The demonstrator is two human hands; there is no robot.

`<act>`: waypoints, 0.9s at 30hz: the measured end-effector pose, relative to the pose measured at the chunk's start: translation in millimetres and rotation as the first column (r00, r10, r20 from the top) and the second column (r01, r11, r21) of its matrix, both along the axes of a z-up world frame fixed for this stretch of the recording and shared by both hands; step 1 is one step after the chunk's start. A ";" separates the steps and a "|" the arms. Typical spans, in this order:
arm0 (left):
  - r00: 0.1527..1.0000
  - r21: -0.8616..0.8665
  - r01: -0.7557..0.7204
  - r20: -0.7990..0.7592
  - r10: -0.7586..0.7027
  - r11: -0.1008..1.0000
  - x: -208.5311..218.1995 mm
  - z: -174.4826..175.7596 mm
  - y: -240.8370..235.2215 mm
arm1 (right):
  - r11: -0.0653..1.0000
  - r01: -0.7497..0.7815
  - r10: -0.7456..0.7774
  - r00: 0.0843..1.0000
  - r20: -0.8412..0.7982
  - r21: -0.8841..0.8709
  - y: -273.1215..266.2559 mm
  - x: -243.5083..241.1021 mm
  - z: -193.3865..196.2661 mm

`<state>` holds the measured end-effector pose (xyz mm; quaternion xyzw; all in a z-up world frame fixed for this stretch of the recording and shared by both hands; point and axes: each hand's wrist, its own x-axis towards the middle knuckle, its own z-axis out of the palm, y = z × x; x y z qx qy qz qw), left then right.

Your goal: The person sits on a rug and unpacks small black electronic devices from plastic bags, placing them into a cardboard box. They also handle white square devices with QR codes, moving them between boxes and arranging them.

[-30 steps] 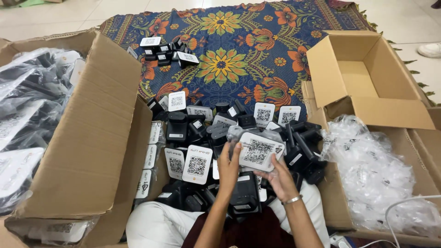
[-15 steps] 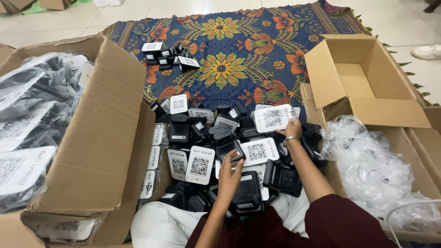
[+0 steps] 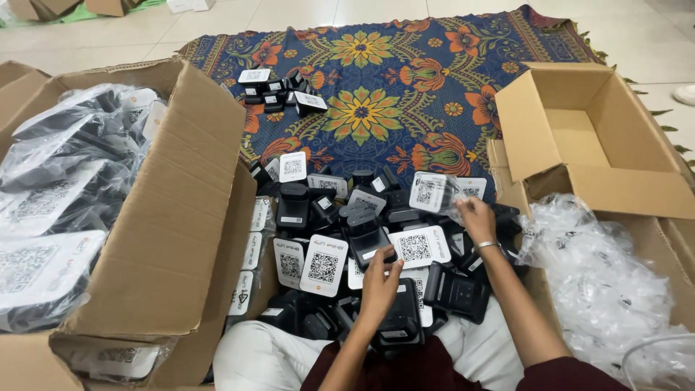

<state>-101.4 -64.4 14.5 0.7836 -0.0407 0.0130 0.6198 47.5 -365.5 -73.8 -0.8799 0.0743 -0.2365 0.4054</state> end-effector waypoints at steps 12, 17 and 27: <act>0.956 -0.055 0.028 0.294 -0.011 0.998 10.4 15.9 -34.7 | 0.440 -0.591 0.636 0.736 0.229 0.676 97.7 -104.7 134.1; 0.958 -0.112 0.190 0.240 -0.159 0.975 0.6 18.0 -36.9 | 0.757 -0.485 0.488 0.865 0.115 0.439 110.6 -137.5 180.9; 0.906 -0.008 0.378 0.208 -0.368 0.926 -21.2 58.5 -74.7 | 0.712 -0.447 0.448 0.883 0.140 0.541 -23.3 -115.4 34.2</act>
